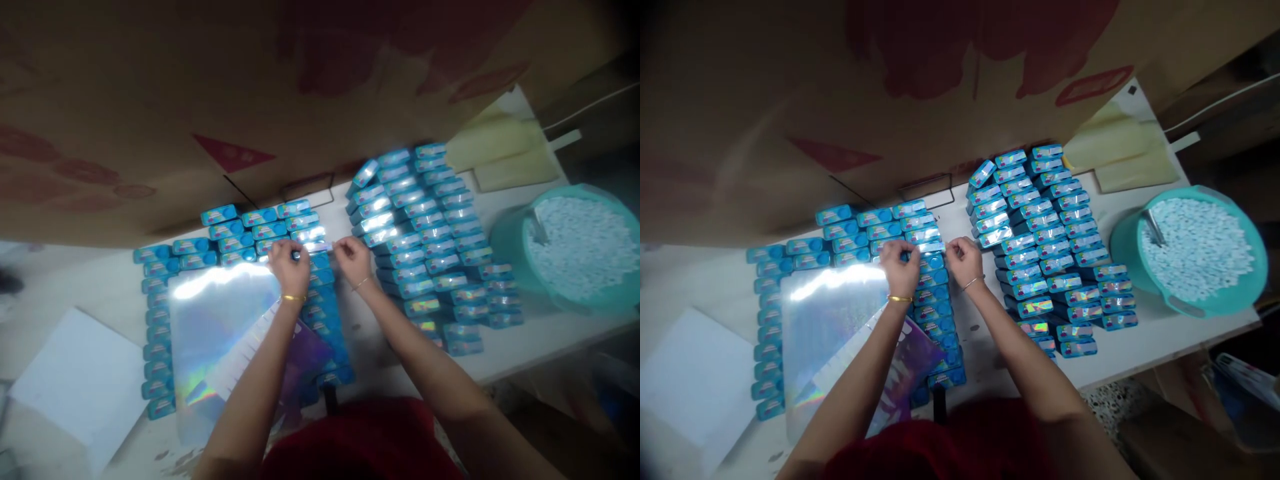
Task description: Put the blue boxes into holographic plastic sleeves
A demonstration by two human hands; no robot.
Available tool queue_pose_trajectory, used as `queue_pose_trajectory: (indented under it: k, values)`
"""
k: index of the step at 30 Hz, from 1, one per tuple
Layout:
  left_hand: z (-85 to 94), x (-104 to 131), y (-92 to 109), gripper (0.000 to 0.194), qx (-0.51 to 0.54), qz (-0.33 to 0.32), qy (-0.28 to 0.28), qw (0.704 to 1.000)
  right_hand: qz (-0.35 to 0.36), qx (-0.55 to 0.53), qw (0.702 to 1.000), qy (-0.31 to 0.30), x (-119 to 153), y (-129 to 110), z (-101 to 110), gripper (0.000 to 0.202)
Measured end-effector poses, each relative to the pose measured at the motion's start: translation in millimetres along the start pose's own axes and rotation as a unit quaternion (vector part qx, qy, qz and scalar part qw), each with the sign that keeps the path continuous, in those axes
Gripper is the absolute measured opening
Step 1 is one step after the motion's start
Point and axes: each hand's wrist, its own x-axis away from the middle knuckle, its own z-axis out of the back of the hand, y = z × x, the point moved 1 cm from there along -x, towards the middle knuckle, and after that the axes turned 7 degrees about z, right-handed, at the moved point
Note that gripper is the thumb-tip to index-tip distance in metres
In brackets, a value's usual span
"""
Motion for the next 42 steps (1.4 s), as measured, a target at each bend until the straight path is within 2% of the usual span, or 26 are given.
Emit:
queue_pose_trajectory:
  k: [7,9,11,13,16,19,22,23,25,27,28,29,31,33,34,36,39,42]
  values:
    - [-6.0,2,4,0.006,-0.107,-0.004,-0.019,0.994,-0.009,0.004,1.0,-0.024,1,18,-7,0.022]
    - [-3.2,0,6,0.007,-0.135,0.003,-0.018,0.991,-0.041,-0.033,0.998,-0.034,2,22,-12,0.022]
    - [2.4,-3,7,0.02,-0.148,0.002,-0.007,0.989,-0.087,-0.069,0.993,-0.036,4,25,-16,0.018]
    - [8.5,-3,5,0.025,-0.159,-0.028,-0.005,0.987,-0.108,-0.08,0.991,-0.023,9,25,-18,0.021]
    - [11.9,4,-2,0.028,-0.194,-0.119,-0.046,0.973,-0.041,-0.044,0.997,-0.037,17,25,-14,0.033]
    - [7.1,17,-11,0.038,-0.221,-0.174,-0.089,0.956,0.068,0.017,0.989,-0.13,25,32,-8,0.042]
    - [9.2,22,-14,0.039,-0.216,-0.18,-0.11,0.953,0.114,0.112,0.962,-0.22,29,41,2,0.047]
    - [15.9,22,-15,0.038,-0.203,-0.179,-0.116,0.956,0.115,0.142,0.957,-0.226,30,40,5,0.048]
    - [42.8,21,-20,0.034,-0.163,-0.18,-0.123,0.962,0.114,0.173,0.961,-0.185,31,27,12,0.045]
    - [87.3,24,-33,0.031,-0.13,-0.17,-0.117,0.97,0.119,0.168,0.971,-0.118,36,-2,14,0.042]
    - [113.9,29,-44,0.029,-0.122,-0.156,-0.109,0.974,0.132,0.157,0.973,-0.104,41,-21,11,0.039]
    - [141.6,36,-58,0.026,-0.123,-0.132,-0.101,0.978,0.152,0.145,0.971,-0.111,49,-42,5,0.036]
    - [193.7,57,-90,0.025,-0.118,-0.069,-0.108,0.985,0.207,0.124,0.955,-0.172,72,-85,-16,0.03]
    - [233.3,84,-125,0.028,-0.149,-0.011,-0.118,0.982,0.256,0.108,0.926,-0.254,102,-121,-48,0.026]
    - [246.5,98,-141,0.03,-0.164,0.013,-0.138,0.977,0.281,0.103,0.908,-0.294,118,-135,-65,0.025]
    - [260.5,123,-165,0.028,-0.169,0.039,-0.177,0.969,0.316,0.106,0.861,-0.383,148,-153,-98,0.022]
    - [261.4,144,-177,0.024,-0.139,0.033,-0.19,0.971,0.325,0.132,0.805,-0.478,175,-161,-130,0.019]
    - [255.5,144,-172,0.022,-0.182,-0.023,-0.127,0.975,0.282,0.16,0.797,-0.509,177,-160,-139,0.026]
